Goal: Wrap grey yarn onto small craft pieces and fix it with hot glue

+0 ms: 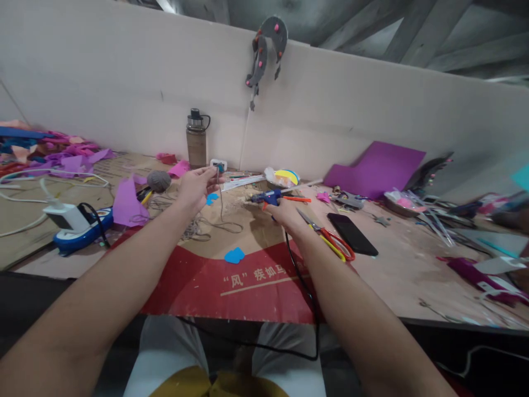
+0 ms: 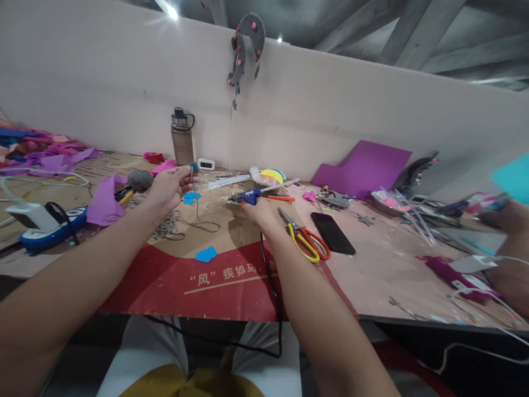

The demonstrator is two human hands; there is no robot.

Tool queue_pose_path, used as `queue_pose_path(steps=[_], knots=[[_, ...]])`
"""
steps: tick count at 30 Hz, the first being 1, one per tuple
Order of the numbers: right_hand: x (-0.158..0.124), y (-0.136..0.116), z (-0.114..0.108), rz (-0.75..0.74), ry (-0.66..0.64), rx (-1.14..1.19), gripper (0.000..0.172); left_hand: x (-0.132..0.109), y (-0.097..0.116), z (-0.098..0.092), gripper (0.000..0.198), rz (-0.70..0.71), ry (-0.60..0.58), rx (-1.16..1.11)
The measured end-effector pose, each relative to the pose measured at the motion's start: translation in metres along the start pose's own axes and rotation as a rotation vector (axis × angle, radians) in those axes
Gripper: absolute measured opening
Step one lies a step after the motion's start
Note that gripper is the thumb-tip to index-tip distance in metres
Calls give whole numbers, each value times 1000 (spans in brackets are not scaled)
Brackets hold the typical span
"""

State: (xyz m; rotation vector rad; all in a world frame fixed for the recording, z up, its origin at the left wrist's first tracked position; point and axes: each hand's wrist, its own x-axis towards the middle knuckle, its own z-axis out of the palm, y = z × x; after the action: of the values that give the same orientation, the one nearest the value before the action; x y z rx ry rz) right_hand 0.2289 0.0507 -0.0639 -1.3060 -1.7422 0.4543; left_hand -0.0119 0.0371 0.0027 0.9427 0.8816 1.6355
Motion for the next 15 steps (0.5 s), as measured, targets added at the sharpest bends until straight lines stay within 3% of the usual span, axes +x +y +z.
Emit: queue_pose_path(steps=[3, 4, 8, 11, 15], knots=[[-2, -26, 3, 129, 99, 155, 22, -1, -1, 1, 11, -4, 15, 25], [-4, -37, 3, 111, 107, 222, 24, -1, -1, 1, 10, -7, 20, 33], [-18, -73, 4, -127, 78, 455, 28, -3, -2, 4, 11, -20, 30, 69], [-27, -83, 4, -244, 20, 408, 26, -4, -3, 3, 10, -12, 19, 99], [-30, -82, 5, -292, -15, 325, 25, -4, -5, 2, 7, 12, -10, 151]])
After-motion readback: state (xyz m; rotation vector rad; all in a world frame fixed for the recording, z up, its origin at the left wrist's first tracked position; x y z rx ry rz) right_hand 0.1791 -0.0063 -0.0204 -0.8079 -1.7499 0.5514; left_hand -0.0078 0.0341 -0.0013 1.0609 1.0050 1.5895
